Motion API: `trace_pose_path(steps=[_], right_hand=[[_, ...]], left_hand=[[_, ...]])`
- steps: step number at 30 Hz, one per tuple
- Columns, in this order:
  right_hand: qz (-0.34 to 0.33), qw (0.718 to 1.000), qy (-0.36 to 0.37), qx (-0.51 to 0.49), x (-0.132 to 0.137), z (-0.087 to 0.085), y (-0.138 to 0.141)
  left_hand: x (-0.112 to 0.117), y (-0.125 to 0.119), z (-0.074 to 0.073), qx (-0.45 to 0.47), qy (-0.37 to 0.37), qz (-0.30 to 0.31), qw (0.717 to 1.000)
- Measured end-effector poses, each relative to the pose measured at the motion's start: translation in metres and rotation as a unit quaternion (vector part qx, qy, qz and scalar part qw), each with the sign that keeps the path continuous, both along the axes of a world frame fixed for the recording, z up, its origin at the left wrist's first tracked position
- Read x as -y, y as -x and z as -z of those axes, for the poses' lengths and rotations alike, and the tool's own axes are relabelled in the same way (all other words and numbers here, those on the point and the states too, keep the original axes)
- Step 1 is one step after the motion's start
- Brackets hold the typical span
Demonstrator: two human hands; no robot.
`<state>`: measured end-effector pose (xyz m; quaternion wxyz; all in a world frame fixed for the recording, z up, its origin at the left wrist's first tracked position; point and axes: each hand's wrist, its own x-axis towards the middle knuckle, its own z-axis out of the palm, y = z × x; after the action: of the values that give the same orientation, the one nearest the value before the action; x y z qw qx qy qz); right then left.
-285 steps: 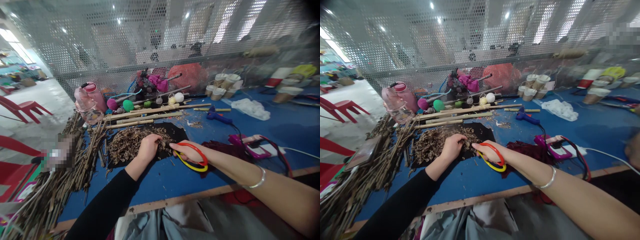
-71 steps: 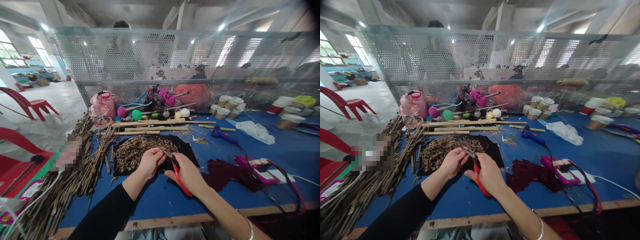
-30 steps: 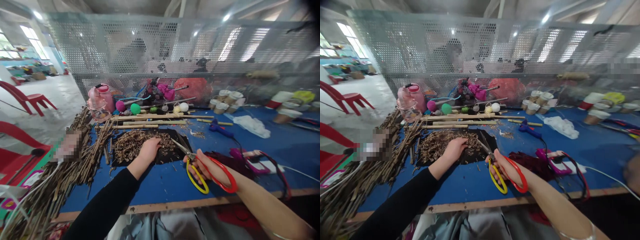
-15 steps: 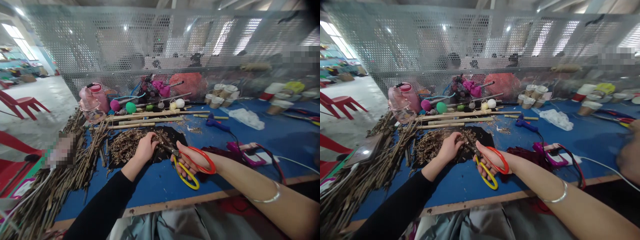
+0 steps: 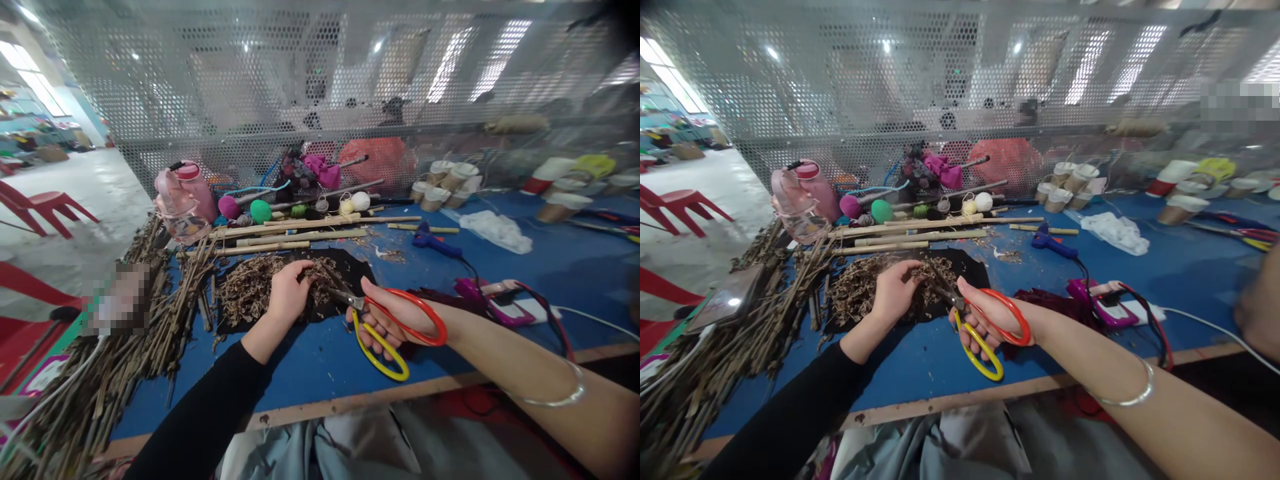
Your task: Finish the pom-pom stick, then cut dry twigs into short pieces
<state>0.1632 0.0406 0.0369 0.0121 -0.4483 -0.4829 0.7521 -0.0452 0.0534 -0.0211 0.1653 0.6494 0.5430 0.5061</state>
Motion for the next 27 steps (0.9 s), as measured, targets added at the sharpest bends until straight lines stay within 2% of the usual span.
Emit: trace_pose_path(steps=[3, 7, 12, 16, 19, 24, 27], right_hand=[[0.006, 1.000, -0.016, -0.001, -0.002, -0.001, 0.007], [0.027, 0.998, -0.064, 0.003, -0.009, 0.002, 0.016], [0.007, 0.981, -0.170, 0.097, -0.017, 0.006, 0.016], [-0.028, 0.960, -0.237, 0.144, -0.021, 0.005, 0.011], [-0.033, 0.963, -0.226, 0.142, -0.021, 0.005, 0.001], [-0.017, 0.989, -0.139, 0.048, -0.017, 0.000, -0.022], [-0.023, 0.986, -0.163, 0.027, -0.016, -0.008, -0.033]], left_hand=[[0.001, -0.002, -0.001, -0.006, -0.003, 0.027, 1.000], [-0.002, -0.002, 0.001, -0.023, -0.045, 0.041, 0.998], [-0.007, -0.001, 0.008, -0.046, -0.052, 0.061, 0.996], [-0.013, 0.001, 0.013, -0.086, -0.027, 0.025, 0.996], [-0.015, 0.004, 0.015, -0.126, 0.005, -0.010, 0.992], [-0.009, 0.003, 0.008, -0.153, 0.017, -0.021, 0.988], [0.000, -0.003, -0.002, -0.156, 0.010, -0.062, 0.986]])
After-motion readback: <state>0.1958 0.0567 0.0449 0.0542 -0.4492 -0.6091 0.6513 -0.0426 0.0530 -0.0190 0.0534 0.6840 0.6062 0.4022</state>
